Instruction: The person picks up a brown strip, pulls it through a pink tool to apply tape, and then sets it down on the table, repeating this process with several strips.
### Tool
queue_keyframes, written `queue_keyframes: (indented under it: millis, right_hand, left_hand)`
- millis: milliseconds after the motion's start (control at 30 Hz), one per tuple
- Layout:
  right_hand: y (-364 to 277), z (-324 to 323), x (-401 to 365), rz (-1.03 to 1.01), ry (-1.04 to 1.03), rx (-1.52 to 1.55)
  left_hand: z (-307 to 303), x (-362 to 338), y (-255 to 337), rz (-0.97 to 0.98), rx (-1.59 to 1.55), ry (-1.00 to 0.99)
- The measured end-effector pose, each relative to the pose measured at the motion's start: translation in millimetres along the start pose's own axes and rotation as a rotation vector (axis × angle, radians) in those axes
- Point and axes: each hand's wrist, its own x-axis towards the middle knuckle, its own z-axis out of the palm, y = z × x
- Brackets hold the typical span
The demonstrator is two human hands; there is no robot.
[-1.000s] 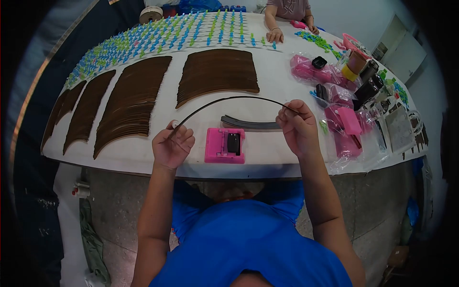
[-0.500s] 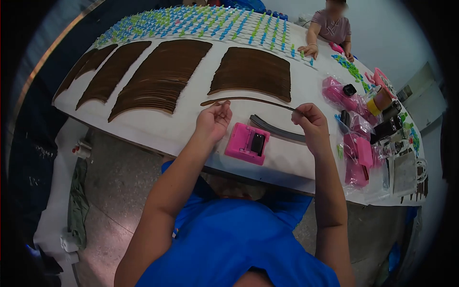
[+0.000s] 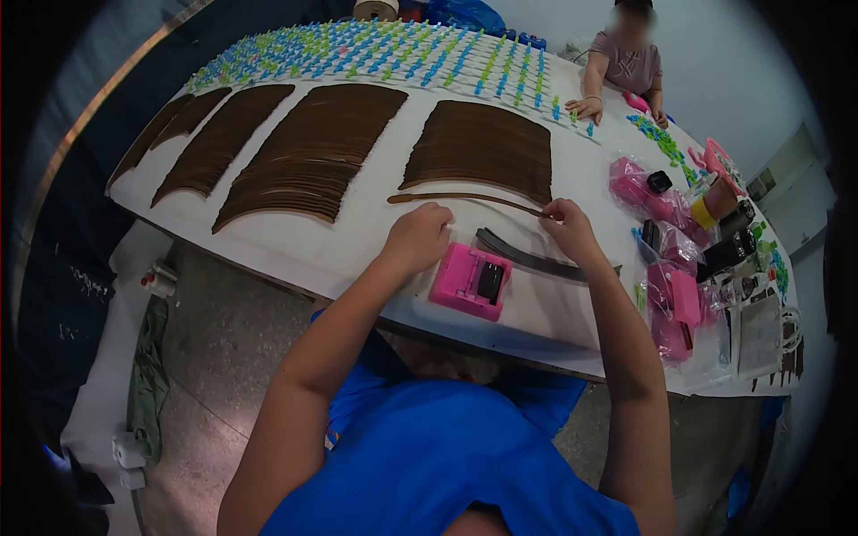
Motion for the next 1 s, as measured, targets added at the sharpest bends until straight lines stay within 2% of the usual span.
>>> queue_keyframes:
  millis: [33, 133, 267, 333, 433, 533, 733, 1000]
  right_hand:
    - [5.6, 1.8, 1.3, -0.05, 0.044, -0.165]
    - [-0.9, 8.9, -4.0, 0.075, 0.092, -0.202]
    - [-18.0, 12.2, -28.0, 0.011, 0.254, -0.387]
    - [-40.4, 6.0, -42.8, -0.056, 0.156, -0.413]
    - [-37.1, 14.6, -55.0, -0.08, 0.06, -0.447]
    - [-45.7, 15.8, -57.6, 0.034, -0.039, -0.469]
    - [-46.6, 20.2, -52.4, 0.061, -0.048, -0.543]
    - [-44.0, 22.6, -36.3, 0.112, -0.023, -0.566]
  left_hand:
    - [2.7, -0.7, -4.5, 0.114, 0.125, 0.057]
    - [6.2, 0.9, -10.9, 0.197, 0.193, 0.057]
    - [6.9, 4.2, -9.7, 0.238, 0.242, 0.027]
    - [7.2, 7.0, -10.1, 0.307, 0.252, 0.074]
    - [7.6, 10.8, -10.8, 0.35, 0.27, 0.085]
    - [6.7, 14.7, -10.8, 0.365, 0.28, 0.074]
    - [6.9, 27.1, -13.5, 0.33, 0.294, -0.04]
    - [13.4, 45.5, -13.0, 0.335, 0.342, -0.042]
